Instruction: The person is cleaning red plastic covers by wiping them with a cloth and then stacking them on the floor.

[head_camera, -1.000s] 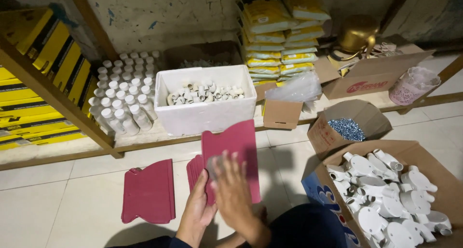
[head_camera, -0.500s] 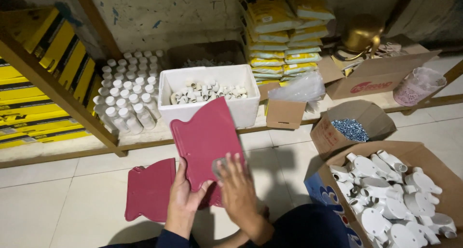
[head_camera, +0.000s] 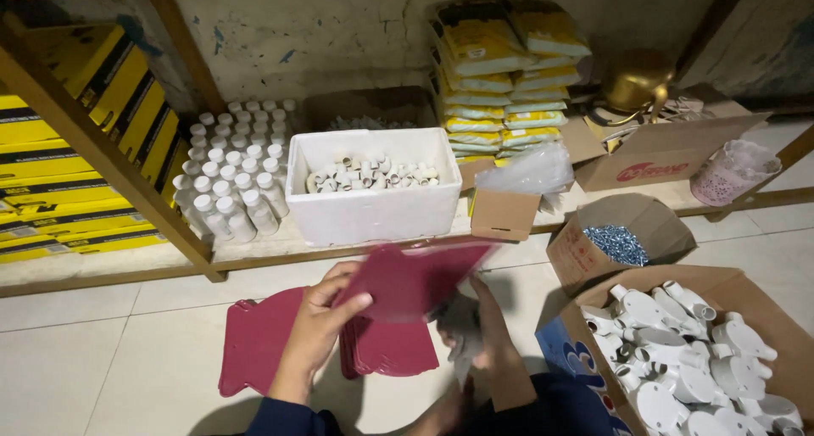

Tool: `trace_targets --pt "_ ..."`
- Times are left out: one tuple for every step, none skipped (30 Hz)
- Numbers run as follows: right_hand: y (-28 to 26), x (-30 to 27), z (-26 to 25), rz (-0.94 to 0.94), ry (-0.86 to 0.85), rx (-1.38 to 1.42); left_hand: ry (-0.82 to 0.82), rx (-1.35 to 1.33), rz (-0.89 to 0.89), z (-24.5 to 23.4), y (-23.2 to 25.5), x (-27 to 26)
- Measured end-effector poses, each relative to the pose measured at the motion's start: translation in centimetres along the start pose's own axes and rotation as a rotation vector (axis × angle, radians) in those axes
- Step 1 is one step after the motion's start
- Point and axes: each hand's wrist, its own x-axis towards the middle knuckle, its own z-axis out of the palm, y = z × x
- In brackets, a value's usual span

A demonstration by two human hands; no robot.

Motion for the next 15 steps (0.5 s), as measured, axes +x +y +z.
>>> trace_targets --pt "0.1 1.1 -1.4 0.0 0.002 0.003 -0.002 0.001 -0.003 0.0 1.3 -0.1" --pt "0.3 2.0 -2.8 0.026 -0.197 0.041 -0.125 0.186 0.103 0.0 2.6 -0.2" --pt "0.5 3.0 -4.3 0.052 -0.396 0.08 -0.248 0.37 0.211 0.1 3.9 -0.3" --pt "0.7 2.9 -4.4 0.053 -0.392 0.083 -0.25 0.37 0.206 0.0 4.6 -0.4" --pt "0.9 2.8 -4.6 -0.042 -0.27 0.022 -0.252 0.537 0.233 -0.1 5.2 -0.4" --pt "1.1 2.8 -4.6 -0.136 -0.151 -0.044 -0.249 0.706 0.263 -0.3 6.0 -0.5" --pt "1.1 2.7 -4.6 -0.134 -0.152 -0.044 -0.247 0.706 0.262 -0.5 5.3 -0.3" --pt "1.1 2.6 -4.6 -0.146 -0.177 -0.046 -0.215 0.798 0.292 -0.8 4.6 -0.1" --pt "1.2 2.5 -4.5 -0.159 -0.201 -0.048 -0.184 0.89 0.323 -1.1 4.0 0.1" --pt "1.3 2.5 -4.3 -0.159 -0.203 -0.05 -0.182 0.89 0.324 -1.0 3.2 0.0" --pt "1.3 2.6 -4.2 -0.237 -0.162 -0.044 -0.119 0.815 0.335 -0.9 2.4 0.0" --pt "1.3 2.6 -4.1 -0.32 -0.117 -0.036 -0.062 0.737 0.346 -0.7 1.6 0.0" --pt "1.3 2.3 -3.6 -0.324 -0.115 -0.035 -0.066 0.736 0.347 -0.6 1.0 0.0" --pt "1.3 1.9 -3.1 -0.295 -0.069 0.068 -0.063 0.655 0.365 -0.5 0.3 0.0" --pt "1.2 1.5 -2.6 -0.265 -0.023 0.172 -0.059 0.574 0.382 -0.4 -0.4 -0.1"
